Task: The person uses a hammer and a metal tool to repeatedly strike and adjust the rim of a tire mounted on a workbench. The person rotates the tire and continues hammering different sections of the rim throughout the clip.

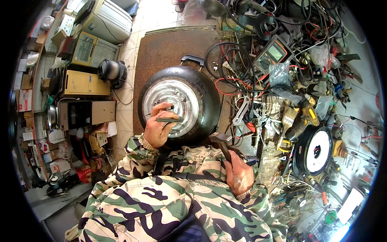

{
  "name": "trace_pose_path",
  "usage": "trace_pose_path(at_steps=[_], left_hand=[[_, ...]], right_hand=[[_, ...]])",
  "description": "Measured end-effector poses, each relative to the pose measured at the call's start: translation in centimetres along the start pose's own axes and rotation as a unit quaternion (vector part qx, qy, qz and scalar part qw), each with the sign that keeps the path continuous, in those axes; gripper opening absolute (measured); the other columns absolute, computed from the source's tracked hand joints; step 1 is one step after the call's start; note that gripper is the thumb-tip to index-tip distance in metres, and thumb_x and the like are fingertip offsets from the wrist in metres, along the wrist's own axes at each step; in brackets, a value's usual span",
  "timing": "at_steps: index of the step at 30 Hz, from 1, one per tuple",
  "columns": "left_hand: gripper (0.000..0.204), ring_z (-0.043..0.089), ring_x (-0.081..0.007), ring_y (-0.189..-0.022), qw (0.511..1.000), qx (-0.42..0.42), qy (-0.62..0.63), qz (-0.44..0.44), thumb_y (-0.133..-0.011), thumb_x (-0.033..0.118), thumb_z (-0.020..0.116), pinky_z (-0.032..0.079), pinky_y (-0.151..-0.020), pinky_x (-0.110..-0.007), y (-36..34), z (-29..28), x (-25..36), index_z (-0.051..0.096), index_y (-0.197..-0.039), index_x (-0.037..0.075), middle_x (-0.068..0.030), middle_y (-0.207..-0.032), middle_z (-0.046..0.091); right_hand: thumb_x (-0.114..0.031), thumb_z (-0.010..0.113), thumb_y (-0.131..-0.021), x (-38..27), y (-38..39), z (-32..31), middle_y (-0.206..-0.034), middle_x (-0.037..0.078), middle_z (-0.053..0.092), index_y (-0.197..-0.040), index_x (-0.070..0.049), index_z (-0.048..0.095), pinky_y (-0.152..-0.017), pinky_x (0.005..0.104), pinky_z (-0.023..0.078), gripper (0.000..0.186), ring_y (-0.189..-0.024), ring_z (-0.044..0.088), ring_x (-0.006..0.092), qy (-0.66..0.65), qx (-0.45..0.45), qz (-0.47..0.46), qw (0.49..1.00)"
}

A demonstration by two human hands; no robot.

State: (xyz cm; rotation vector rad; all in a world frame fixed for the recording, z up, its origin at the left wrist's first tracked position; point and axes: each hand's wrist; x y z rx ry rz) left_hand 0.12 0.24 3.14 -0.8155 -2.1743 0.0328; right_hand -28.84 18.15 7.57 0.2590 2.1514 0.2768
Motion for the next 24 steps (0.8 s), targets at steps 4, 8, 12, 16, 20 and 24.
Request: trace_pose_path(at_steps=[4,8,12,16,20,24], left_hand=[[0.016,0.058,-0.035,-0.13,1.0,-0.015,0.0,-0.009,-0.089,0.005,0.077,0.05,-0.105,-0.046,-0.4,-0.1,0.2,0.074,-0.105,0.006,-0.0065,-0.11,0.073],[0.017,0.057,-0.0349,-0.13,1.0,-0.022,0.009,-0.02,-0.089,0.004,0.077,0.05,-0.104,-0.046,-0.4,-0.2,0.2,0.073,-0.106,0.005,-0.0067,-0.11,0.073],[0.013,0.06,-0.0357,-0.126,1.0,-0.023,-0.001,-0.015,-0.094,0.008,0.073,0.049,-0.105,-0.046,-0.6,-0.2,0.4,0.072,-0.106,0.004,-0.0086,-0.104,0.074],[0.017,0.059,-0.0363,-0.125,0.998,-0.061,-0.016,-0.004,-0.091,0.004,0.074,0.049,-0.104,-0.046,-1.4,-0.6,0.7,0.07,-0.107,0.004,-0.0106,-0.109,0.072],[0.025,0.059,-0.0377,-0.124,0.997,-0.081,-0.01,0.009,-0.087,0.001,0.076,0.05,-0.104,-0.046,-1.4,-0.4,0.4,0.067,-0.11,0.004,-0.0142,-0.114,0.07],[0.023,0.062,-0.0375,-0.123,0.996,-0.086,0.006,-0.002,-0.09,0.002,0.072,0.051,-0.105,-0.047,-1.7,-0.5,0.5,0.068,-0.112,0.004,-0.0136,-0.114,0.07]], right_hand=[[-0.005,0.065,-0.1,-0.2,0.1,-0.2,-0.099,0.023,0.073,-0.137,-0.003,0.061,-0.078,0.0429,0.056,0.038,-0.087,0.073,0.0424,0.006,-0.006,0.01,1.0],[-0.006,0.065,-0.1,-0.3,0.0,-0.2,-0.101,0.024,0.073,-0.137,-0.002,0.061,-0.077,0.0437,0.057,0.038,-0.088,0.073,0.0435,0.005,-0.004,0.008,1.0],[-0.007,0.065,-0.1,-0.1,0.0,-0.2,-0.103,0.025,0.073,-0.136,-0.001,0.061,-0.077,0.0441,0.057,0.037,-0.088,0.073,0.0442,0.006,0.002,0.003,1.0],[-0.007,0.067,-0.099,0.1,0.0,-0.2,-0.105,0.026,0.073,-0.137,-0.002,0.061,-0.078,0.0453,0.058,0.039,-0.092,0.073,0.0457,0.007,0.003,-0.009,1.0],[-0.008,0.071,-0.097,-1.2,-1.3,-0.8,-0.105,0.025,0.072,-0.139,-0.003,0.06,-0.078,0.0484,0.058,0.044,-0.093,0.072,0.0461,0.017,0.013,-0.06,0.998],[-0.007,0.075,-0.094,-4.9,-2.9,-2.2,-0.099,0.021,0.071,-0.141,-0.005,0.059,-0.072,0.0469,0.059,0.05,-0.086,0.072,0.0426,0.013,0.036,-0.129,0.991]])
Point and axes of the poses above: each hand's wrist, its own y-axis away from the middle knuckle, its own z-axis out of the palm, x = y × z
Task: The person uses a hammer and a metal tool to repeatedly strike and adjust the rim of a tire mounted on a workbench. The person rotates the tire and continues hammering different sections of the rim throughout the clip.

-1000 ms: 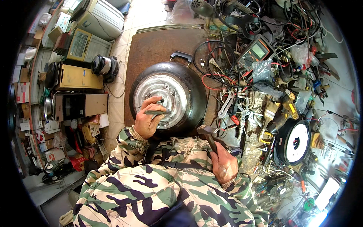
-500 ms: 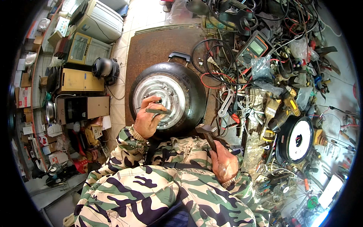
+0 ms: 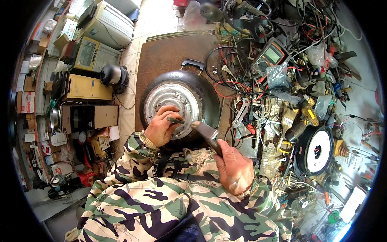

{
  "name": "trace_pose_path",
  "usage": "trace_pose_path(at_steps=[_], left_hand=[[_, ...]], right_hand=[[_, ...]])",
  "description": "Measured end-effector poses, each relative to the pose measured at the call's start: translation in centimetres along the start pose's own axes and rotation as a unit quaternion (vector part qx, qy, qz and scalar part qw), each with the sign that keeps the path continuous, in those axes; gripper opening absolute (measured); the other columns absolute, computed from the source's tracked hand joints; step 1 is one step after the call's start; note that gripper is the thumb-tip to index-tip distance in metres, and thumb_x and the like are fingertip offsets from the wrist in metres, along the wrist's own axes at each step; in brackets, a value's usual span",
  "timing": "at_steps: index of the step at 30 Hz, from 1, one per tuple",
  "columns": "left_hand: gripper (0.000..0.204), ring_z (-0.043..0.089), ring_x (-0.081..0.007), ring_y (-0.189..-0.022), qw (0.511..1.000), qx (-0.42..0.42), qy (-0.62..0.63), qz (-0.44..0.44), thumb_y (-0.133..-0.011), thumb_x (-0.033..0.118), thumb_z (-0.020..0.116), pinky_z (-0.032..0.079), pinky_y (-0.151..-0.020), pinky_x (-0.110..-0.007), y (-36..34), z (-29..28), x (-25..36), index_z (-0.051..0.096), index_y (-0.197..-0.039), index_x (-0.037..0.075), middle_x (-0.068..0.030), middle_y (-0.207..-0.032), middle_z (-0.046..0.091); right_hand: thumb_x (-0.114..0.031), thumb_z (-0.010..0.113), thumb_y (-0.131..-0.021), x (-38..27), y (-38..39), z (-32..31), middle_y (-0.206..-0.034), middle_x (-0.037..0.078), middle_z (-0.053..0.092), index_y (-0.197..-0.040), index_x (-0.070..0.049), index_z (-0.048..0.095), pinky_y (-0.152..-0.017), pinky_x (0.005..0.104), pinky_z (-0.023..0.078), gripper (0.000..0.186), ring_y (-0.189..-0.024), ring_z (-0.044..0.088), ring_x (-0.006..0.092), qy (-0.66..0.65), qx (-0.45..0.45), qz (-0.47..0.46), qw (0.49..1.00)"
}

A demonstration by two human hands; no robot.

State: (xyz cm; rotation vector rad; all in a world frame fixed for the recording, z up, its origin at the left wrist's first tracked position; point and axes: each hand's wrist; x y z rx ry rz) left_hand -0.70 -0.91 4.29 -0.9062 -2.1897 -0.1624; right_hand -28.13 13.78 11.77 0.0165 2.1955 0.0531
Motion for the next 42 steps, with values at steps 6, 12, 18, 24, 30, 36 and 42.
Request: trace_pose_path(at_steps=[6,12,18,24,30,36,42], left_hand=[[0.027,0.062,-0.0379,-0.124,1.0,-0.001,0.001,-0.002,-0.087,0.0,0.071,0.055,-0.102,-0.046,0.1,0.1,0.1,0.068,-0.113,0.005,-0.0159,-0.117,0.07],[0.034,0.06,-0.0411,-0.123,1.0,-0.009,0.0,0.016,-0.082,-0.001,0.071,0.053,-0.104,-0.048,0.5,0.3,-0.5,0.067,-0.116,-0.002,-0.0198,-0.117,0.068],[0.03,0.061,-0.0406,-0.122,1.0,-0.008,0.003,0.024,-0.081,-0.003,0.071,0.053,-0.104,-0.047,0.6,0.5,-0.9,0.067,-0.11,0.0,-0.018,-0.114,0.069],[0.029,0.062,-0.0386,-0.126,0.999,0.004,0.001,0.04,-0.087,0.001,0.075,0.053,-0.104,-0.047,0.5,0.3,-0.8,0.066,-0.114,0.003,-0.0163,-0.12,0.07],[0.018,0.061,-0.036,-0.131,0.997,0.05,0.057,0.013,-0.094,0.0,0.07,0.051,-0.108,-0.046,1.7,0.1,-1.0,0.067,-0.111,0.003,-0.0151,-0.12,0.07],[0.015,0.062,-0.0383,-0.128,0.998,0.035,0.049,-0.005,-0.094,0.005,0.072,0.05,-0.107,-0.047,1.3,-0.3,0.0,0.071,-0.108,0.001,-0.0198,-0.124,0.07],[0.013,0.062,-0.0373,-0.128,0.999,0.027,0.032,0.001,-0.094,0.005,0.072,0.051,-0.106,-0.047,1.1,-0.2,0.0,0.072,-0.106,0.001,-0.0178,-0.121,0.071]], right_hand=[[-0.01,0.079,-0.089,-4.9,-4.1,-1.1,-0.087,0.012,0.062,-0.145,-0.001,0.055,-0.058,0.0431,0.054,0.061,-0.068,0.067,0.0307,0.091,-0.028,-0.153,0.984],[-0.004,0.077,-0.089,-6.9,-6.0,-2.2,-0.098,0.019,0.072,-0.138,0.005,0.056,-0.064,0.0395,0.057,0.054,-0.075,0.071,0.0332,0.185,-0.123,-0.129,0.966],[-0.001,0.069,-0.092,-6.0,-5.0,-1.3,-0.092,0.018,0.069,-0.141,0.005,0.056,-0.061,0.0422,0.055,0.051,-0.072,0.068,0.0333,0.147,-0.055,-0.161,0.974],[-0.005,0.076,-0.091,-3.4,-1.7,0.0,-0.09,0.019,0.07,-0.14,-0.004,0.06,-0.066,0.0448,0.058,0.052,-0.077,0.073,0.0366,0.027,0.024,-0.055,0.998],[-0.009,0.069,-0.099,2.1,3.0,1.1,-0.107,0.028,0.073,-0.138,-0.001,0.061,-0.076,0.0458,0.059,0.041,-0.089,0.075,0.0445,0.003,-0.001,0.111,0.994],[-0.01,0.066,-0.1,4.6,5.8,2.4,-0.1,0.029,0.073,-0.137,0.0,0.063,-0.077,0.0468,0.059,0.038,-0.091,0.074,0.0469,-0.007,0.011,0.176,0.984],[-0.008,0.066,-0.099,4.4,5.4,2.2,-0.106,0.029,0.073,-0.136,-0.001,0.063,-0.079,0.0474,0.059,0.038,-0.094,0.073,0.0473,-0.014,0.011,0.169,0.986]])
Point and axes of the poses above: each hand's wrist, its own y-axis away from the middle knuckle, its own z-axis out of the palm, x = y × z
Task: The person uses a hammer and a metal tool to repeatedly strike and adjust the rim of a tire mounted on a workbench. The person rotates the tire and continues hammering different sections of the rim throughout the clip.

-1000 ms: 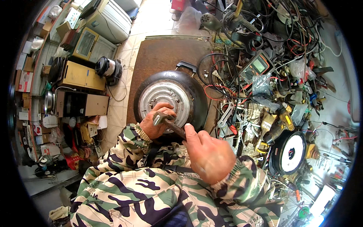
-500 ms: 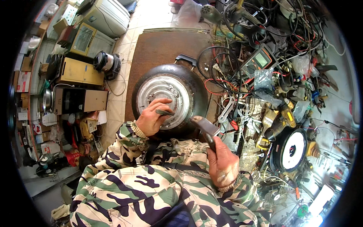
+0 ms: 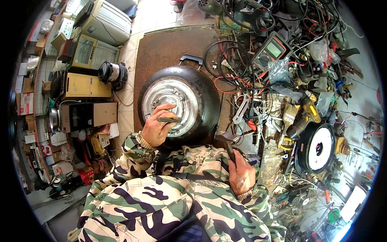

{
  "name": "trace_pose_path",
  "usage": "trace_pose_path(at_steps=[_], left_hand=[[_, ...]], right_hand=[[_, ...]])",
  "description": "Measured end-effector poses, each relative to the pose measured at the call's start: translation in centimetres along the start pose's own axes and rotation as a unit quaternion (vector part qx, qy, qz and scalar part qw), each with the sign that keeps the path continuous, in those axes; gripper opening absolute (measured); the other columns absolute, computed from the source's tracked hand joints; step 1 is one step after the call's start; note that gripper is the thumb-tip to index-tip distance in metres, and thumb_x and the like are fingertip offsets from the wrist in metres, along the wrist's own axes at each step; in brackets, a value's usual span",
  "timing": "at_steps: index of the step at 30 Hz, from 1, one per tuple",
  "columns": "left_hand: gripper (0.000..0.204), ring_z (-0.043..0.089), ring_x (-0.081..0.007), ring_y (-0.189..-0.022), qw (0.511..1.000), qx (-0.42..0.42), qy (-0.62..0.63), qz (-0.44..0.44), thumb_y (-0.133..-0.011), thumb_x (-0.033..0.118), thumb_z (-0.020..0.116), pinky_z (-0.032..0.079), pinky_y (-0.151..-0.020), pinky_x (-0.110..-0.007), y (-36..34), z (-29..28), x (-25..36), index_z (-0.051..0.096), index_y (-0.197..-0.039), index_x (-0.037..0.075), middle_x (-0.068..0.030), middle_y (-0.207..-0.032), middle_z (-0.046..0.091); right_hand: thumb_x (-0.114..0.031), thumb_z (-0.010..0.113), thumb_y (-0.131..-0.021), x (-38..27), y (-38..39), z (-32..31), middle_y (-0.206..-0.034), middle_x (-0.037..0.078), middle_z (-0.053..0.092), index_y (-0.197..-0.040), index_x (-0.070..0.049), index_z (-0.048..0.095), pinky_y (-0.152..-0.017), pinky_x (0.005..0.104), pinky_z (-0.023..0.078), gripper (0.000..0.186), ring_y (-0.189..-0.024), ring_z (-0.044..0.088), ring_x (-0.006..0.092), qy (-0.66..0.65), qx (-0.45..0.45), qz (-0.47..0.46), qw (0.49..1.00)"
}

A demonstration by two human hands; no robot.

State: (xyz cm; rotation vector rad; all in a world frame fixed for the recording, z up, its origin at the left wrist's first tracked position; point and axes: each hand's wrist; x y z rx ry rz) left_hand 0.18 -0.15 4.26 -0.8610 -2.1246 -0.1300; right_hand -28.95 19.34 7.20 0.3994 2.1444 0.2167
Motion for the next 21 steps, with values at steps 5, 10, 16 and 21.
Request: trace_pose_path(at_steps=[5,10,16,21], left_hand=[[0.012,0.063,-0.0368,-0.128,1.0,-0.006,-0.004,0.011,-0.096,0.006,0.072,0.051,-0.106,-0.046,0.03,0.11,-0.48,0.072,-0.106,0.001,-0.0144,-0.115,0.072],[0.012,0.063,-0.0365,-0.127,1.0,0.001,-0.004,0.009,-0.096,0.007,0.072,0.051,-0.106,-0.046,-0.15,0.06,-0.16,0.072,-0.106,0.001,-0.0139,-0.114,0.072],[0.013,0.063,-0.0362,-0.126,1.0,-0.002,-0.014,0.006,-0.094,0.006,0.073,0.051,-0.106,-0.046,-0.01,0.05,-0.2,0.072,-0.106,0.001,-0.0136,-0.114,0.072],[0.013,0.064,-0.0362,-0.125,0.999,-0.018,-0.026,0.009,-0.093,0.005,0.073,0.051,-0.105,-0.046,-0.16,-0.03,-0.19,0.071,-0.106,0.002,-0.0122,-0.113,0.072]], right_hand=[[-0.007,0.066,-0.099,-0.32,-0.07,-0.06,-0.107,0.028,0.074,-0.136,-0.002,0.063,-0.08,0.0472,0.059,0.038,-0.095,0.074,0.0467,-0.01,-0.006,0.007,1.0],[-0.006,0.066,-0.099,-0.27,-0.22,-0.2,-0.108,0.028,0.074,-0.136,-0.001,0.063,-0.081,0.047,0.059,0.038,-0.097,0.073,0.0471,-0.012,-0.013,0.01,1.0],[-0.006,0.067,-0.098,-0.2,-0.36,-0.31,-0.109,0.028,0.073,-0.135,-0.001,0.063,-0.082,0.0474,0.059,0.038,-0.099,0.072,0.0484,-0.02,-0.021,0.006,1.0],[-0.007,0.068,-0.097,0.11,-0.43,-0.09,-0.109,0.028,0.073,-0.135,-0.001,0.063,-0.082,0.0476,0.059,0.039,-0.1,0.072,0.0485,-0.022,-0.015,-0.012,1.0]])
Point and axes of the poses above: each hand's wrist, its own y-axis away from the middle knuckle, its own z-axis out of the palm, x = y × z
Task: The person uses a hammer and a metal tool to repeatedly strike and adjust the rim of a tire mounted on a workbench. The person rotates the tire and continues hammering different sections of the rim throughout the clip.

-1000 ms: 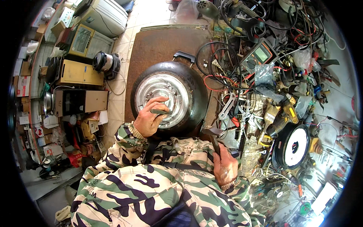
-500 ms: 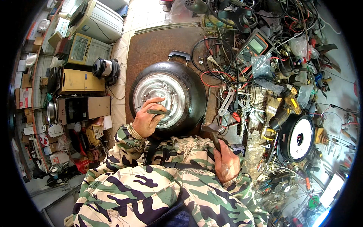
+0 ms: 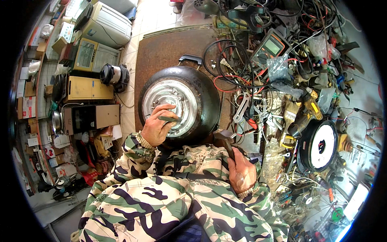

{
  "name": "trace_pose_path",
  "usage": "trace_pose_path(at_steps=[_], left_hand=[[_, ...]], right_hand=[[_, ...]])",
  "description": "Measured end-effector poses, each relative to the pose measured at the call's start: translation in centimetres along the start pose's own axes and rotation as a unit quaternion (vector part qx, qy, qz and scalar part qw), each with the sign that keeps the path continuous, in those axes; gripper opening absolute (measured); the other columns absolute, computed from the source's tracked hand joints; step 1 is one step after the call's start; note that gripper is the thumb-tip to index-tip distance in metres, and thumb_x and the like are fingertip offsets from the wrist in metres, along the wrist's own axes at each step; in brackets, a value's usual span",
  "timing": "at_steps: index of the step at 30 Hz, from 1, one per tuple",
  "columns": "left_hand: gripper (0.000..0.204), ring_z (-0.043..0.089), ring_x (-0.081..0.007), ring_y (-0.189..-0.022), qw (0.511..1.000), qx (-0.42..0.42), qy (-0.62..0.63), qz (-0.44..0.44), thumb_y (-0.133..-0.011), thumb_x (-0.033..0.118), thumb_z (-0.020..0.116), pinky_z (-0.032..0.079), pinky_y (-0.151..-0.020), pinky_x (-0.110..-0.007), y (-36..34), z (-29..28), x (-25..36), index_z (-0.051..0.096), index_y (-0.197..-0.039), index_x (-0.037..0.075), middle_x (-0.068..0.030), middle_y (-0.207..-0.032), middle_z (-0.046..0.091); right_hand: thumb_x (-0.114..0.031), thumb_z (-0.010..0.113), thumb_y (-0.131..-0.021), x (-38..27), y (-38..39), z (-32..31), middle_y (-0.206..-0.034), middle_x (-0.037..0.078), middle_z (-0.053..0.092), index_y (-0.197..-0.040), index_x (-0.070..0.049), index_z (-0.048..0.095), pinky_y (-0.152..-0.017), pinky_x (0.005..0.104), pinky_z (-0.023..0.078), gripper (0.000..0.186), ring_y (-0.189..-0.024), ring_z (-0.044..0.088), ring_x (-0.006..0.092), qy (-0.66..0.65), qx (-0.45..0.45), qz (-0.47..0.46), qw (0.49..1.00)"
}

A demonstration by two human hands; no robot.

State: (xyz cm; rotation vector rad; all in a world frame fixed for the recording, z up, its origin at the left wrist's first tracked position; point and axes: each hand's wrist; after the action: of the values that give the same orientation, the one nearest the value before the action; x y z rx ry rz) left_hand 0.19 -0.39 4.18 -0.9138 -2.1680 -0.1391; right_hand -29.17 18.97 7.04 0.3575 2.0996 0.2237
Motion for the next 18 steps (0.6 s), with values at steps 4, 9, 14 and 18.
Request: trace_pose_path(at_steps=[4,9,14,18], left_hand=[[0.02,0.064,-0.0363,-0.123,1.0,-0.017,-0.007,0.01,-0.092,0.004,0.074,0.053,-0.103,-0.046,-0.1,0.4,-0.1,0.069,-0.111,0.004,-0.0121,-0.114,0.072],[0.025,0.065,-0.0367,-0.121,0.999,-0.037,-0.017,0.023,-0.091,0.005,0.075,0.054,-0.102,-0.047,-0.5,0.3,0.1,0.067,-0.114,0.004,-0.0134,-0.117,0.071],[0.04,0.064,-0.0389,-0.122,0.998,-0.043,-0.022,0.031,-0.078,-0.009,0.064,0.054,-0.103,-0.047,-0.4,-0.1,0.3,0.067,-0.116,0.003,-0.0172,-0.12,0.069],[0.033,0.064,-0.038,-0.12,0.998,-0.047,-0.013,0.045,-0.082,-0.006,0.064,0.054,-0.102,-0.047,-0.8,-0.1,0.3,0.067,-0.113,0.004,-0.0161,-0.116,0.069]], right_hand=[[-0.009,0.071,-0.096,-0.4,-0.5,0.1,-0.108,0.026,0.073,-0.138,-0.002,0.061,-0.079,0.0484,0.059,0.044,-0.094,0.072,0.047,0.027,0.005,-0.056,0.998],[-0.012,0.075,-0.095,-4.1,-2.3,-0.9,-0.096,0.018,0.069,-0.146,-0.006,0.056,-0.067,0.0484,0.057,0.055,-0.078,0.071,0.0411,0.074,0.008,-0.168,0.983],[-0.004,0.077,-0.089,-10.4,-4.4,-1.8,-0.087,0.017,0.065,-0.143,-0.001,0.056,-0.061,0.0436,0.055,0.058,-0.07,0.068,0.036,0.097,-0.013,-0.264,0.96],[-0.004,0.079,-0.088,-11.8,-5.5,-1.1,-0.083,0.014,0.062,-0.142,0.0,0.057,-0.057,0.0447,0.053,0.059,-0.066,0.065,0.0329,0.164,-0.048,-0.284,0.943]])
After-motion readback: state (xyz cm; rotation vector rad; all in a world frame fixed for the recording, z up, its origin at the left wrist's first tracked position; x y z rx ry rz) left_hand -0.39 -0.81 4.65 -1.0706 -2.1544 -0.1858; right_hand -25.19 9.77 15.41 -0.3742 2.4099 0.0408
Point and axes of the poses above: each hand's wrist, its own y-axis away from the middle knuckle, its own z-axis out of the palm, x = y × z
